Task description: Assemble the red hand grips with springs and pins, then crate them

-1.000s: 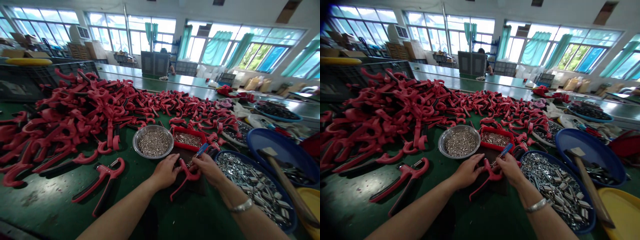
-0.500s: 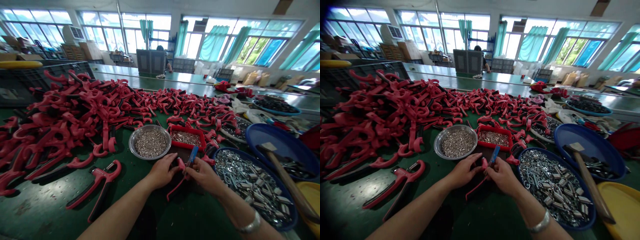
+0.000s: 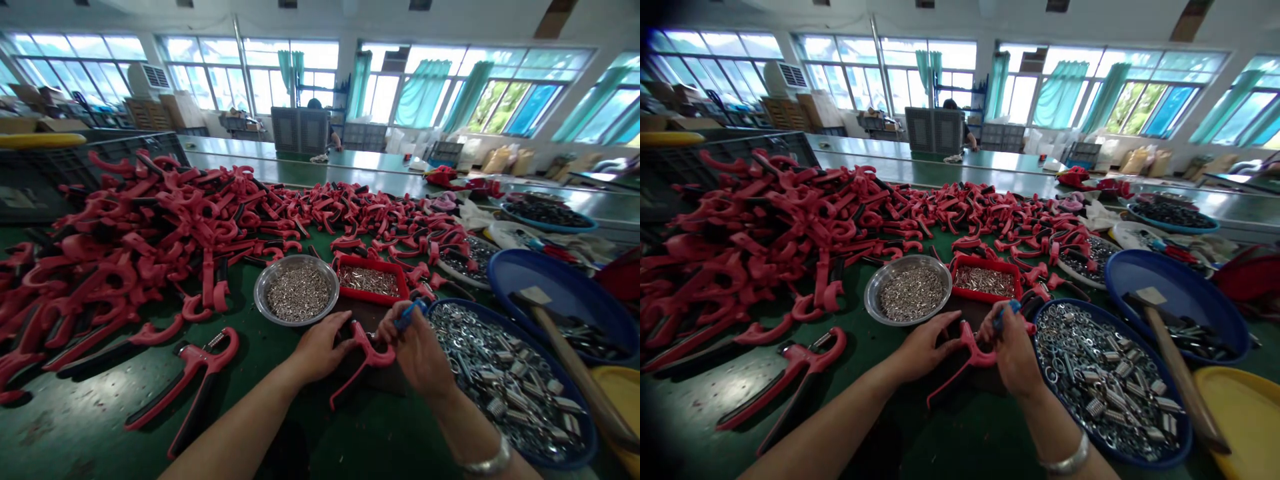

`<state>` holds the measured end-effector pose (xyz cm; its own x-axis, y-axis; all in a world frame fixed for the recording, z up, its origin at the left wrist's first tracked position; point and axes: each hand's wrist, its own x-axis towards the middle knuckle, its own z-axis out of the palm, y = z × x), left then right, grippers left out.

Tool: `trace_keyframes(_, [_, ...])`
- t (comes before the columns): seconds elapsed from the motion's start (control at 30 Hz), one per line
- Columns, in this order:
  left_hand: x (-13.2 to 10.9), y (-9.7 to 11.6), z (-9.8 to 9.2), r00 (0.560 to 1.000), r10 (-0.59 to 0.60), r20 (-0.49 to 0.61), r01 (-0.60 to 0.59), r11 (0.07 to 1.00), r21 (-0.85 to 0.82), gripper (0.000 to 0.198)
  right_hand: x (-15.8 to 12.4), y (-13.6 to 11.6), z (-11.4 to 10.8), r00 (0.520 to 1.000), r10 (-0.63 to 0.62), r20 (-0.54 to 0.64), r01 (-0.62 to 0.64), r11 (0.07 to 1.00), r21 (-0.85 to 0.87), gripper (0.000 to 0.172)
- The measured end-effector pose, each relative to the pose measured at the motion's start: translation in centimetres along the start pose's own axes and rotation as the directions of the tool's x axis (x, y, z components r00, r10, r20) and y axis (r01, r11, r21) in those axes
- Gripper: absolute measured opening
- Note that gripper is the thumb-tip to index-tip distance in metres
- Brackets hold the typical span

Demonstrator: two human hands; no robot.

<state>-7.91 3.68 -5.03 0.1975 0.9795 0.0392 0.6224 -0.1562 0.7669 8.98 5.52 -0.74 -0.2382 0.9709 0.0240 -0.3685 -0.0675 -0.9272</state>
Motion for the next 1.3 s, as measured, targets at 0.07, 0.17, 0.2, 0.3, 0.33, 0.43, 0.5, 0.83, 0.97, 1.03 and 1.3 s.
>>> trace_keyframes(0.07, [0.0,-0.1,0.1,1.0,-0.001,-0.008,0.001,1.0,0.001,0.056,0.6,0.1,0.7,1.0,0.016,-0.005,-0.016,0.999,0.04,0.047])
trace_keyframes(0.17, [0.0,-0.2,0.3,1.0,0.004,-0.019,-0.004,1.0,0.009,0.056,1.3,0.5,1.1,0.996,-0.029,-0.09,0.038,0.995,0.095,0.049])
trace_keyframes(0.2, [0.0,-0.3,0.3,1.0,0.005,-0.017,-0.005,1.0,0.012,0.056,1.5,0.7,1.1,0.993,-0.048,-0.107,0.06,0.992,0.113,0.046])
trace_keyframes(0.3, [0.0,-0.3,0.4,1.0,0.002,-0.015,-0.002,1.0,0.025,0.055,1.9,1.0,1.0,0.991,-0.096,-0.094,0.11,0.982,0.151,0.038])
trace_keyframes(0.33, [0.0,-0.3,0.4,1.0,0.0,-0.015,0.0,1.0,0.024,0.054,2.0,1.0,1.0,0.99,-0.115,-0.086,0.127,0.98,0.156,0.037])
trace_keyframes(0.43, [0.0,-0.2,0.2,1.0,-0.004,-0.014,0.004,1.0,0.017,0.055,2.2,0.8,1.0,0.983,-0.163,-0.083,0.173,0.977,0.121,0.038])
trace_keyframes(0.5, [0.0,-0.1,0.2,1.0,-0.006,-0.014,0.006,1.0,0.015,0.056,2.2,0.7,1.0,0.978,-0.185,-0.092,0.195,0.975,0.109,0.038])
trace_keyframes(0.83, [0.1,-0.2,0.4,1.0,-0.007,-0.023,0.006,1.0,-0.011,0.055,2.5,1.3,1.5,0.978,-0.191,-0.084,0.205,0.955,0.216,0.04])
trace_keyframes(0.97, [0.1,-0.3,0.4,0.999,0.007,-0.037,-0.008,0.999,-0.036,0.054,2.5,1.4,1.6,0.977,-0.211,-0.024,0.209,0.934,0.289,0.04])
trace_keyframes(1.03, [0.1,-0.4,0.4,0.999,0.015,-0.034,-0.016,0.999,-0.043,0.054,2.4,1.6,1.6,0.973,-0.23,-0.016,0.224,0.924,0.311,0.038])
trace_keyframes(1.3, [0.0,-0.5,0.4,0.999,0.024,-0.039,-0.025,0.999,-0.045,0.052,2.6,1.8,1.2,0.967,-0.255,-0.004,0.243,0.914,0.326,0.035])
